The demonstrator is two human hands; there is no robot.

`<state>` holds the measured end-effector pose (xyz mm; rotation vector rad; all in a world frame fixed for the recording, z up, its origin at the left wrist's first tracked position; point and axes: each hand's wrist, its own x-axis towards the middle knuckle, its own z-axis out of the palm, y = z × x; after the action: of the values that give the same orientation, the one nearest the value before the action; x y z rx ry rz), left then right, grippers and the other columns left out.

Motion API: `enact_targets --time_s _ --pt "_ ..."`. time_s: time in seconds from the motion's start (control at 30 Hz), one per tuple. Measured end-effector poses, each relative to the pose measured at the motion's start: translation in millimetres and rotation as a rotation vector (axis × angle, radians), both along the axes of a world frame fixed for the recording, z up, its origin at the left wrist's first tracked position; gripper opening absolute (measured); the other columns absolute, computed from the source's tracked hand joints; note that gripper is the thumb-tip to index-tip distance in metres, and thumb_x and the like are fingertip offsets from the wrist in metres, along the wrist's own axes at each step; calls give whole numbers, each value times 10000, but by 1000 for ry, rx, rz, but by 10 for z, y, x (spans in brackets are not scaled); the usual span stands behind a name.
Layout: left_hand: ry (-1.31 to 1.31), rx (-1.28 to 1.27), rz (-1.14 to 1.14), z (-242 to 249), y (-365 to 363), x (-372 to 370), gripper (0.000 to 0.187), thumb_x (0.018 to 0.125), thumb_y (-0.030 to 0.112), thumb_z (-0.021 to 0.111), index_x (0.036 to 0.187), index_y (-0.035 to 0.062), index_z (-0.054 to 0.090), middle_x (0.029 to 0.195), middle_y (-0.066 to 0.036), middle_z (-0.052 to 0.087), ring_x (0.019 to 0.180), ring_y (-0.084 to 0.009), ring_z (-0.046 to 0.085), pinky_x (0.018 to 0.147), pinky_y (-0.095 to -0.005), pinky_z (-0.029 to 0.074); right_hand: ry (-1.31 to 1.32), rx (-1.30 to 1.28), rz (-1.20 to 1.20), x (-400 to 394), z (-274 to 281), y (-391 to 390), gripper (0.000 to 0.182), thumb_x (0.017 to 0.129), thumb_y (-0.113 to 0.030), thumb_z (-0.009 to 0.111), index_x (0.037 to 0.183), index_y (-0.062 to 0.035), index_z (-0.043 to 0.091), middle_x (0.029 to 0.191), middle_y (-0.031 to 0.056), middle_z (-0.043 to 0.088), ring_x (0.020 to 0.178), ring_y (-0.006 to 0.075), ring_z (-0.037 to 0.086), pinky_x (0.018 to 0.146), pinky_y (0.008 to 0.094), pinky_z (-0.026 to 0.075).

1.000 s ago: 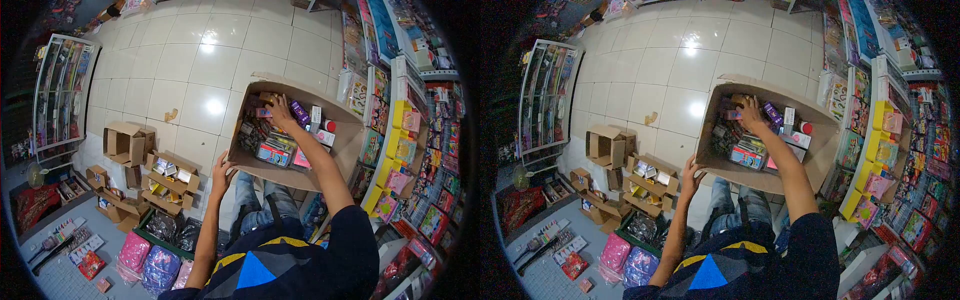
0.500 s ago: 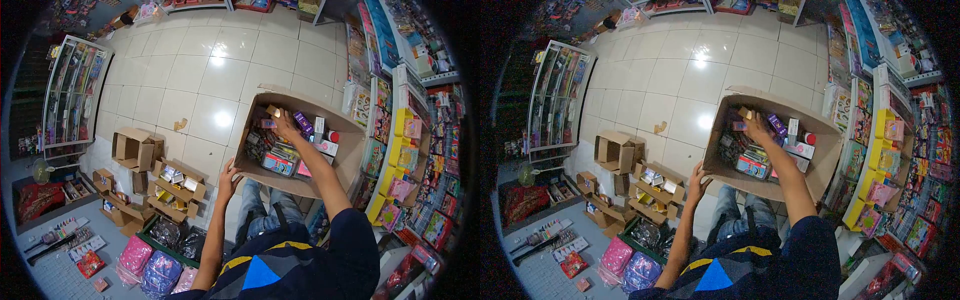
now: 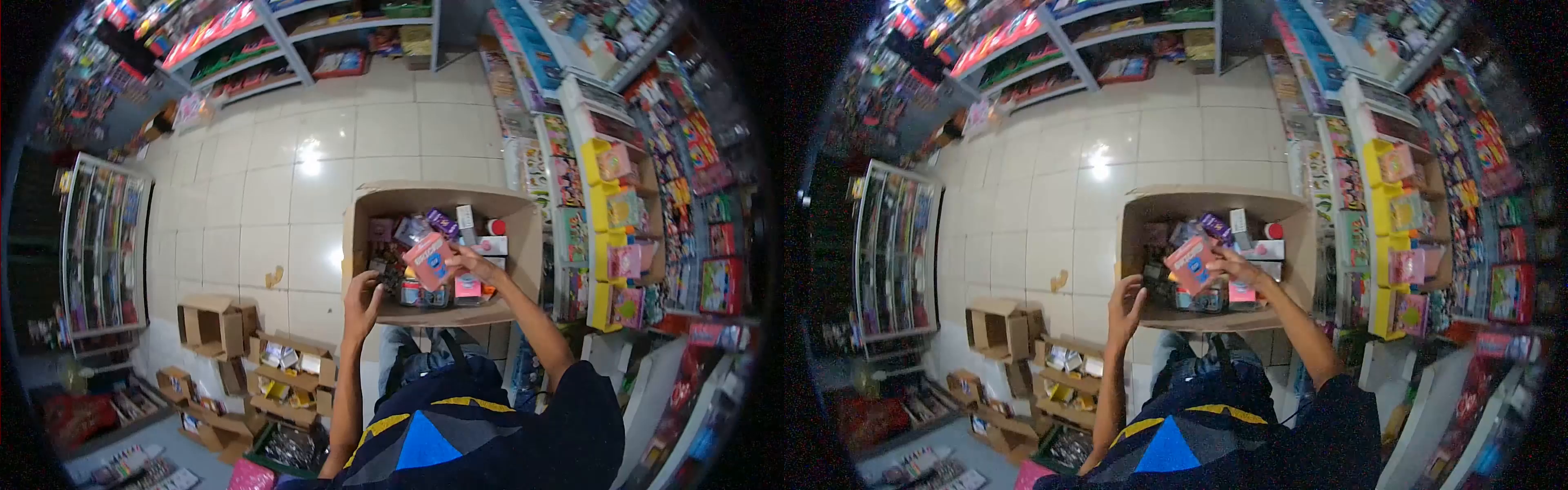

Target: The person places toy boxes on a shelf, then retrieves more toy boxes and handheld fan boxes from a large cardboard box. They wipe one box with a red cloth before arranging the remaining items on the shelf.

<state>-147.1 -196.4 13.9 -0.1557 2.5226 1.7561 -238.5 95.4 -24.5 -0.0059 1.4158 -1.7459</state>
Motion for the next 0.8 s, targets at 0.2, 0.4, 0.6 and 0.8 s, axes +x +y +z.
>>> enact_targets --time_s 0.2,0.4,0.6,0.8 --pt "-119 391 -339 128 451 -449 458 861 47 636 1278 35 446 1180 -89 571 1071 -158 552 893 -293 472 220 -123 -138 316 255 3 605 853 -335 614 1334 -24 417 1120 46 550 1057 134 528 868 266 454" --pt "-278 720 -179 140 455 -478 619 768 -49 641 1319 82 393 1186 -112 559 1087 -205 567 851 -318 529 73 -360 -656 552 347 69 389 862 -291 605 1143 -26 558 1059 74 603 924 189 617 774 327 512" --pt "-326 899 -119 446 399 -409 703 773 -27 521 1402 192 298 1337 -116 433 1167 -260 506 872 -464 519 -10 -458 -1030 866 383 170 369 863 -219 602 1209 -134 505 1068 70 620 833 226 652 699 350 530" --pt "-394 881 -292 350 312 -502 616 819 21 554 1364 177 313 1311 -101 457 1168 -270 512 887 -489 506 89 -360 -1058 1358 851 -26 596 858 -129 553 1393 -204 300 1174 84 551 905 225 650 716 384 563"
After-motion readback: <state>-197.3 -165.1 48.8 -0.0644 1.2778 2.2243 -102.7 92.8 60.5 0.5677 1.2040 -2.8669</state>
